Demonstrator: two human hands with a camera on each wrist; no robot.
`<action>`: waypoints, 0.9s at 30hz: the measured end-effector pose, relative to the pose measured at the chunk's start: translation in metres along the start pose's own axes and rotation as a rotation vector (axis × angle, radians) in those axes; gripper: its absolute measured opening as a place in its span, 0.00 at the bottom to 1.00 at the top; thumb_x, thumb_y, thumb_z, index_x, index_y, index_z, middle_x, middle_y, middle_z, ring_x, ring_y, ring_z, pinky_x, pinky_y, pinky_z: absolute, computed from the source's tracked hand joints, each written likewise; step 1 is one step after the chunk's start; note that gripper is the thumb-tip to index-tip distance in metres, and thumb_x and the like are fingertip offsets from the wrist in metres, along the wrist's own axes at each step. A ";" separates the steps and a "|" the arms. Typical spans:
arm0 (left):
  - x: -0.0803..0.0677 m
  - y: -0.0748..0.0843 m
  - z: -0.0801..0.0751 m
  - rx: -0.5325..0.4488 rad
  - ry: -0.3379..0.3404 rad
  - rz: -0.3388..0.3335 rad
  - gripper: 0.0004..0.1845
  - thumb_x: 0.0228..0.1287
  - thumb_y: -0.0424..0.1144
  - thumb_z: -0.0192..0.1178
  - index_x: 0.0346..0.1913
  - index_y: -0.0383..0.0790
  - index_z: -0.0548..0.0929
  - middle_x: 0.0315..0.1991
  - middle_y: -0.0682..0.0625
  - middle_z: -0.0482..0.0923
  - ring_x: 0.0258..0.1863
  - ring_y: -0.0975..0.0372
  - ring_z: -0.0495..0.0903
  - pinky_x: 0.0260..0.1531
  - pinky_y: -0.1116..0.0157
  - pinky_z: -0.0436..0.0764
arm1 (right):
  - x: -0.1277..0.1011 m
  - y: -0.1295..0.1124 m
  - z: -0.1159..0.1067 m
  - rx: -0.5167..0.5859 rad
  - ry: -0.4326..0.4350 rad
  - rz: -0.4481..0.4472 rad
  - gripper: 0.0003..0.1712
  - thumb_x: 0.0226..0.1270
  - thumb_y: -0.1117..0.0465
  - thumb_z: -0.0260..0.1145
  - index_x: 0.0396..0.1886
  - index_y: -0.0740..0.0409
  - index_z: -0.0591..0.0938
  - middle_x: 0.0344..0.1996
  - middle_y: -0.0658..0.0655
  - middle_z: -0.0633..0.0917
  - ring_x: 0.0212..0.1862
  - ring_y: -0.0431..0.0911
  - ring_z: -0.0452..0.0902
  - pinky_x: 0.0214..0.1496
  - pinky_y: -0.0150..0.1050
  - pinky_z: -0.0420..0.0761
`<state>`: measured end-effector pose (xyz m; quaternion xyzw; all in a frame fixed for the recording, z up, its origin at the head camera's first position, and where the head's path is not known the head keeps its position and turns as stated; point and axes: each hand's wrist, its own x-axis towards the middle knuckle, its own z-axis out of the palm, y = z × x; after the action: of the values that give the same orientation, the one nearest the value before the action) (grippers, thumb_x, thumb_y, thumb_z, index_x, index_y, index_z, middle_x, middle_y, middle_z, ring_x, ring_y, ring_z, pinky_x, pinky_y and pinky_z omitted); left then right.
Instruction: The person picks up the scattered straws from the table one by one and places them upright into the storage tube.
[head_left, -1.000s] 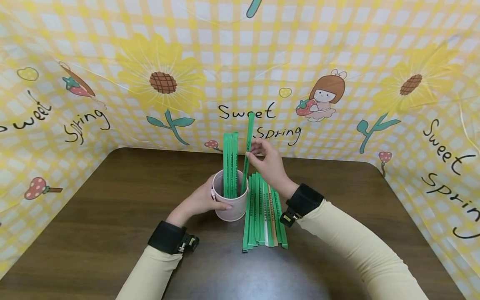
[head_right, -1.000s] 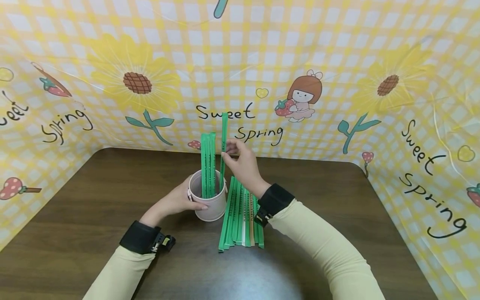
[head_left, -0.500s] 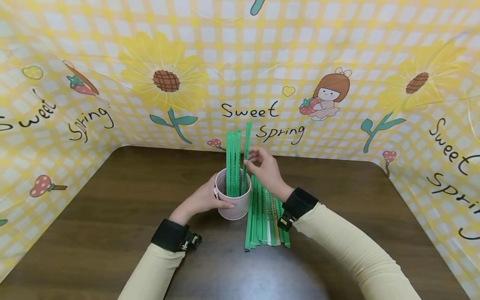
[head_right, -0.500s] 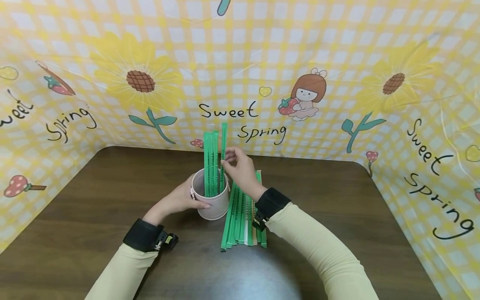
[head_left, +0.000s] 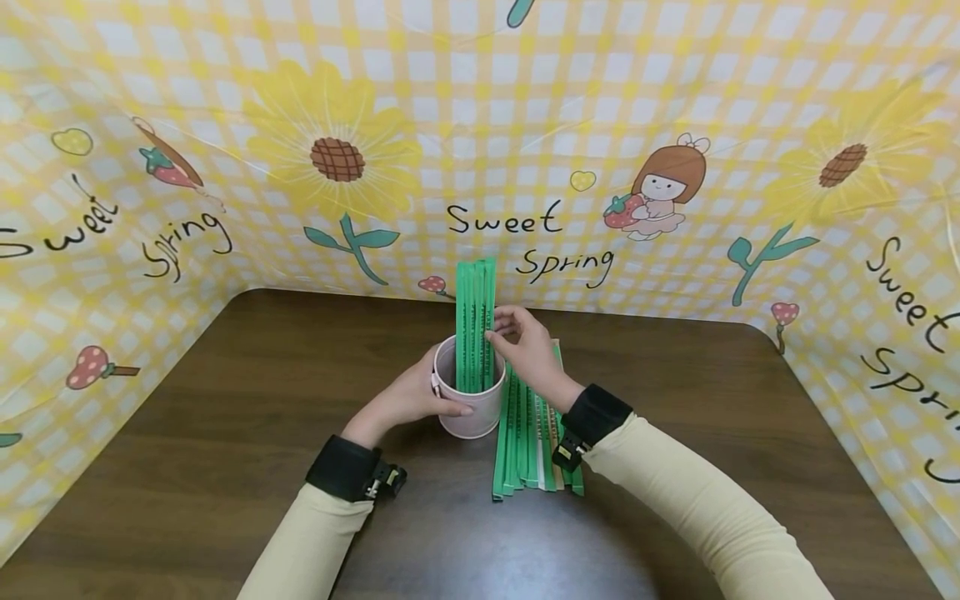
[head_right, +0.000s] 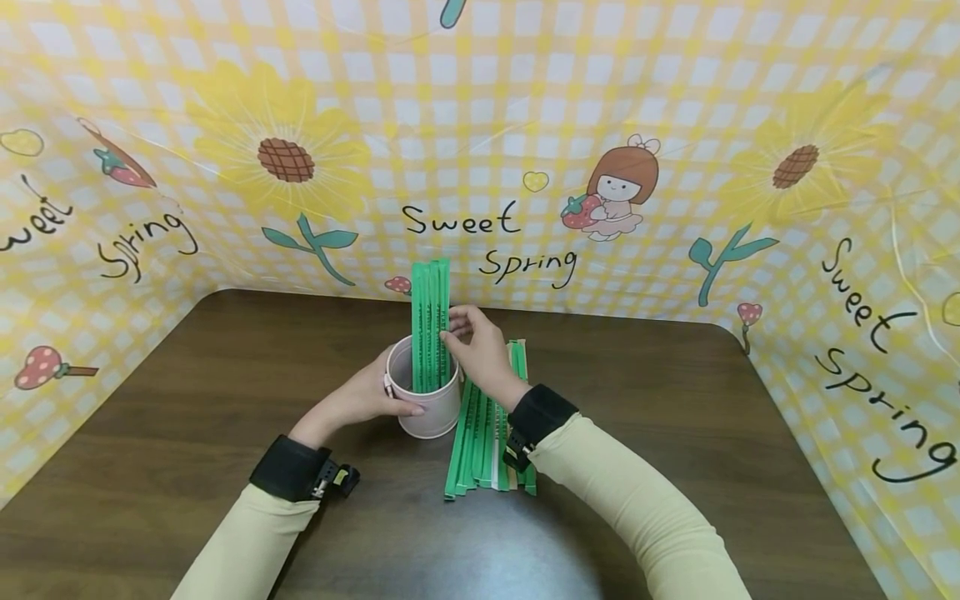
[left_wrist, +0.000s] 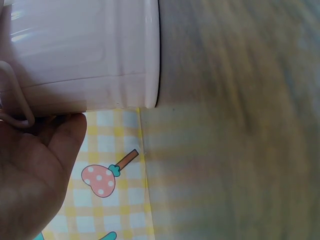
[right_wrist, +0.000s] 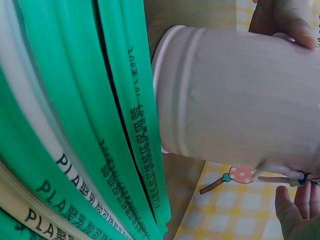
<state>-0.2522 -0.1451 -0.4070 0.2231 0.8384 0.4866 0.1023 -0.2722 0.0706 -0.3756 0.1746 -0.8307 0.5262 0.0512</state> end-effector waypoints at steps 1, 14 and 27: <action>0.000 0.000 0.000 0.001 -0.001 0.001 0.61 0.52 0.41 0.80 0.80 0.33 0.47 0.74 0.32 0.61 0.70 0.41 0.68 0.69 0.40 0.71 | 0.000 0.000 0.000 0.004 -0.002 0.006 0.21 0.74 0.67 0.64 0.63 0.67 0.75 0.52 0.67 0.82 0.56 0.59 0.79 0.62 0.52 0.78; 0.004 0.002 0.002 0.000 0.001 0.034 0.61 0.52 0.39 0.80 0.80 0.33 0.48 0.73 0.32 0.62 0.70 0.41 0.68 0.69 0.41 0.71 | -0.006 0.003 -0.022 0.004 -0.003 0.041 0.24 0.75 0.62 0.64 0.67 0.64 0.74 0.52 0.67 0.82 0.58 0.58 0.78 0.62 0.52 0.78; 0.002 -0.004 0.002 0.005 0.007 0.056 0.60 0.51 0.38 0.80 0.80 0.33 0.49 0.72 0.32 0.63 0.69 0.41 0.69 0.69 0.40 0.71 | -0.025 0.053 -0.073 -0.151 -0.154 0.389 0.26 0.71 0.71 0.59 0.66 0.76 0.71 0.41 0.66 0.81 0.43 0.55 0.83 0.49 0.45 0.88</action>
<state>-0.2543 -0.1447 -0.4113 0.2451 0.8335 0.4878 0.0850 -0.2746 0.1617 -0.3954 0.0464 -0.8873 0.4475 -0.1017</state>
